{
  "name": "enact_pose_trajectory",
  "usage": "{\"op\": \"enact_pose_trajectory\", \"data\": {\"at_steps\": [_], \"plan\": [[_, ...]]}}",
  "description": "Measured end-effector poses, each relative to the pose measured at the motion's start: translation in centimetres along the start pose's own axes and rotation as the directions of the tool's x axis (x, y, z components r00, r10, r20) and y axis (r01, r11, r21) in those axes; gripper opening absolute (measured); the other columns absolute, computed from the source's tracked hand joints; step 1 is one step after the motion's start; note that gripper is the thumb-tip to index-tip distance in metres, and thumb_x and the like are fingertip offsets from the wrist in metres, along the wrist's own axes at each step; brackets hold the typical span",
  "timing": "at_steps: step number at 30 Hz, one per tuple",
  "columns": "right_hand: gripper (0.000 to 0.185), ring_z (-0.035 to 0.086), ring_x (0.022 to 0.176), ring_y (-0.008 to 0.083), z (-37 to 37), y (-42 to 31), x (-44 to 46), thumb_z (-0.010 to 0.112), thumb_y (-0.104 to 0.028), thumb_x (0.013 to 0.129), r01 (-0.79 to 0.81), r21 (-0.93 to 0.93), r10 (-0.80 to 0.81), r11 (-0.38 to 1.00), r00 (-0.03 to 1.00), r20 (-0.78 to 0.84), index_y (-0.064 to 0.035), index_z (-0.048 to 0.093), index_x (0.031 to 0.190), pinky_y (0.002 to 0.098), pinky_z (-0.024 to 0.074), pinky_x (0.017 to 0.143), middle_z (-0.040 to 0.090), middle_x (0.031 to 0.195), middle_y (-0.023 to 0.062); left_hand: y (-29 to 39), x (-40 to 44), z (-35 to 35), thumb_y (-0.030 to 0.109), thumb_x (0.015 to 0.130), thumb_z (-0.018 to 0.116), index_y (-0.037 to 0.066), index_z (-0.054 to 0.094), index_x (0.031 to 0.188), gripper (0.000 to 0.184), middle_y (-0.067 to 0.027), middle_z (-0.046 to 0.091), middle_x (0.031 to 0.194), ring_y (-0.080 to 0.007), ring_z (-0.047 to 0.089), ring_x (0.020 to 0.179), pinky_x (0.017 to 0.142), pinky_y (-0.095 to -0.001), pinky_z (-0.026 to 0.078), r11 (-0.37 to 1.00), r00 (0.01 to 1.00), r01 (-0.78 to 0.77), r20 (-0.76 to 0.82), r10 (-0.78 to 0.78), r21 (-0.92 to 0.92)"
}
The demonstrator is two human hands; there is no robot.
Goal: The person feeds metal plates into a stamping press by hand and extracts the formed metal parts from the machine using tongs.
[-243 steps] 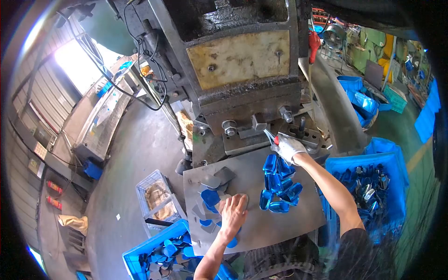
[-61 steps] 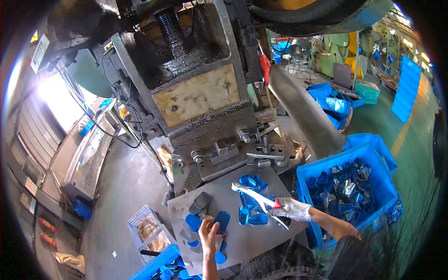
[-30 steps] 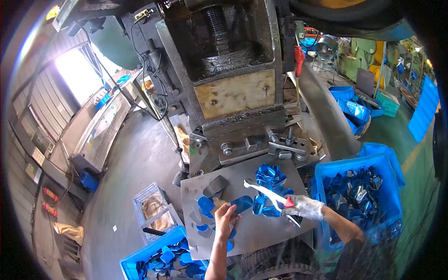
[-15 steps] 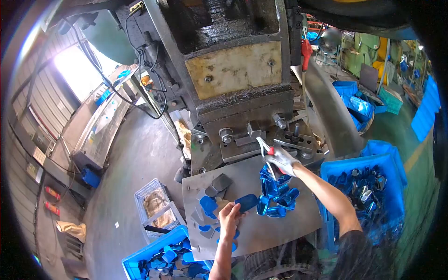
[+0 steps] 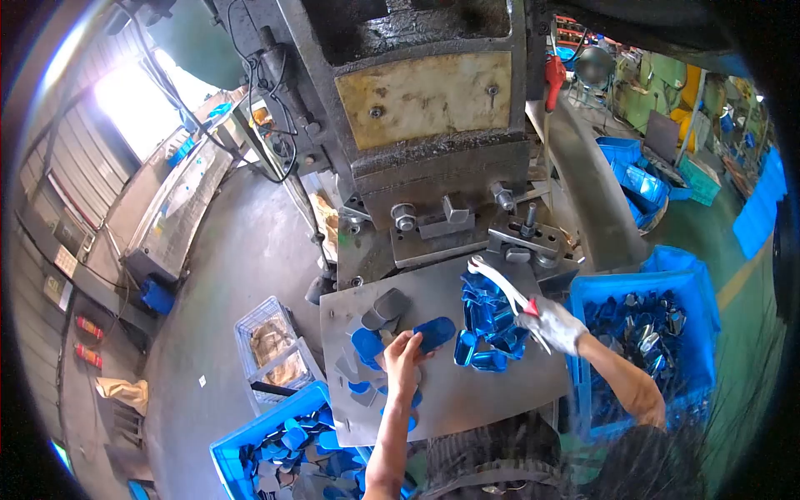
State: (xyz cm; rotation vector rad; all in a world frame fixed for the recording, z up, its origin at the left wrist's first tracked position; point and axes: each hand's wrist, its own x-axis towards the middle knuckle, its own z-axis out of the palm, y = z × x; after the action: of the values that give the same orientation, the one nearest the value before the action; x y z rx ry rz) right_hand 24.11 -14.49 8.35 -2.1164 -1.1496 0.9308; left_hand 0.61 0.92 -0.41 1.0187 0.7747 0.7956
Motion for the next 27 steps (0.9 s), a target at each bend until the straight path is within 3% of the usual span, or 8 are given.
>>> {"op": "enact_pose_trajectory", "data": {"at_steps": [6, 9, 10, 11, 13, 17, 18, 27], "plan": [[0.042, 0.061, 0.063, 0.0357, 2.4, -0.8, -5.5, 0.045, -0.042, 0.088, 0.273, -0.565, -0.227, 0.779, 0.962, 0.152, -0.0071, 0.041, 0.112, 0.0448, 0.0489, 0.057, 0.060, 0.067, 0.0177, 0.4, 0.6, 1.7, 0.016, 0.089, 0.052, -0.001, 0.057, 0.089, 0.018, -0.0054, 0.061, 0.079, -0.0167, 0.063, 0.072, 0.065, -0.0272, 0.052, 1.000, 0.998, -0.005, 0.069, 0.006, -0.011], [0.042, 0.061, 0.061, 0.0354, 2.6, 0.0, -4.7, 0.045, -0.042, 0.089, 0.319, -0.550, -0.313, 0.772, 0.944, 0.107, -0.0078, 0.040, 0.113, 0.0445, 0.0491, 0.056, 0.060, 0.066, 0.0170, 2.0, 0.5, 2.0, 0.019, 0.088, 0.053, -0.002, 0.058, 0.093, 0.022, -0.0055, 0.062, 0.079, -0.0158, 0.062, 0.073, 0.064, -0.0274, 0.052, 0.996, 0.999, -0.039, 0.034, 0.042, -0.080], [0.042, 0.062, 0.062, 0.0345, 1.9, -0.6, -4.2, 0.045, -0.042, 0.089, 0.260, -0.555, -0.253, 0.790, 0.963, 0.091, -0.0077, 0.040, 0.112, 0.0439, 0.0492, 0.055, 0.060, 0.066, 0.0173, 2.9, 0.7, 2.0, 0.022, 0.089, 0.053, -0.003, 0.058, 0.097, 0.026, -0.0043, 0.061, 0.078, -0.0144, 0.062, 0.076, 0.063, -0.0267, 0.051, 0.973, 0.981, -0.194, 0.007, 0.195, 0.124], [0.039, 0.062, 0.064, 0.0334, 0.9, -1.7, -3.3, 0.045, -0.042, 0.089, 0.167, -0.551, -0.156, 0.817, 0.985, 0.067, -0.0082, 0.041, 0.109, 0.0435, 0.0491, 0.054, 0.060, 0.067, 0.0180, 2.5, 2.2, 0.9, 0.023, 0.084, 0.059, 0.000, 0.059, 0.099, 0.027, -0.0077, 0.063, 0.085, -0.0191, 0.063, 0.080, 0.068, -0.0308, 0.050, 0.864, 0.948, -0.275, -0.031, 0.317, 0.421], [0.037, 0.062, 0.065, 0.0346, -0.5, -2.1, -0.5, 0.046, -0.041, 0.088, 0.145, -0.550, -0.189, 0.822, 0.982, -0.024, -0.0084, 0.042, 0.105, 0.0442, 0.0489, 0.057, 0.061, 0.069, 0.0173, 3.8, 3.8, 0.1, 0.020, 0.077, 0.066, 0.005, 0.054, 0.110, 0.038, -0.0113, 0.059, 0.105, -0.0242, 0.057, 0.097, 0.079, -0.0347, 0.046, 0.205, 0.837, -0.342, 0.198, 0.511, 0.917], [0.037, 0.061, 0.080, 0.0361, -1.6, -2.5, 7.0, 0.049, -0.040, 0.086, 0.130, -0.483, -0.224, 0.866, 0.964, -0.142, -0.0064, 0.046, 0.101, 0.0456, 0.0467, 0.070, 0.061, 0.082, 0.0205, 1.5, 8.4, -1.9, 0.025, 0.066, 0.072, 0.007, 0.049, 0.116, 0.058, -0.0145, 0.049, 0.117, -0.0294, 0.047, 0.108, 0.090, -0.0390, 0.038, -0.302, 0.750, -0.321, 0.436, 0.498, 0.898], [0.036, 0.060, 0.082, 0.0358, -1.5, -2.3, 8.9, 0.049, -0.039, 0.086, 0.115, -0.472, -0.209, 0.874, 0.966, -0.151, -0.0063, 0.049, 0.099, 0.0452, 0.0467, 0.071, 0.061, 0.084, 0.0208, 1.6, 9.1, -2.3, 0.028, 0.063, 0.073, 0.007, 0.052, 0.110, 0.055, -0.0146, 0.052, 0.111, -0.0303, 0.050, 0.104, 0.086, -0.0397, 0.041, -0.165, 0.873, -0.308, 0.348, 0.342, 0.937], [0.029, 0.061, 0.081, 0.0352, -1.5, -3.7, 13.5, 0.056, -0.033, 0.082, 0.118, -0.464, -0.231, 0.878, 0.953, -0.194, -0.0059, 0.055, 0.093, 0.0436, 0.0470, 0.068, 0.062, 0.086, 0.0189, 2.8, 9.3, -2.6, 0.020, 0.063, 0.073, 0.008, 0.056, 0.098, 0.040, -0.0112, 0.059, 0.088, -0.0301, 0.057, 0.090, 0.075, -0.0405, 0.047, -0.183, 0.891, -0.348, 0.385, 0.242, 0.920]]}}
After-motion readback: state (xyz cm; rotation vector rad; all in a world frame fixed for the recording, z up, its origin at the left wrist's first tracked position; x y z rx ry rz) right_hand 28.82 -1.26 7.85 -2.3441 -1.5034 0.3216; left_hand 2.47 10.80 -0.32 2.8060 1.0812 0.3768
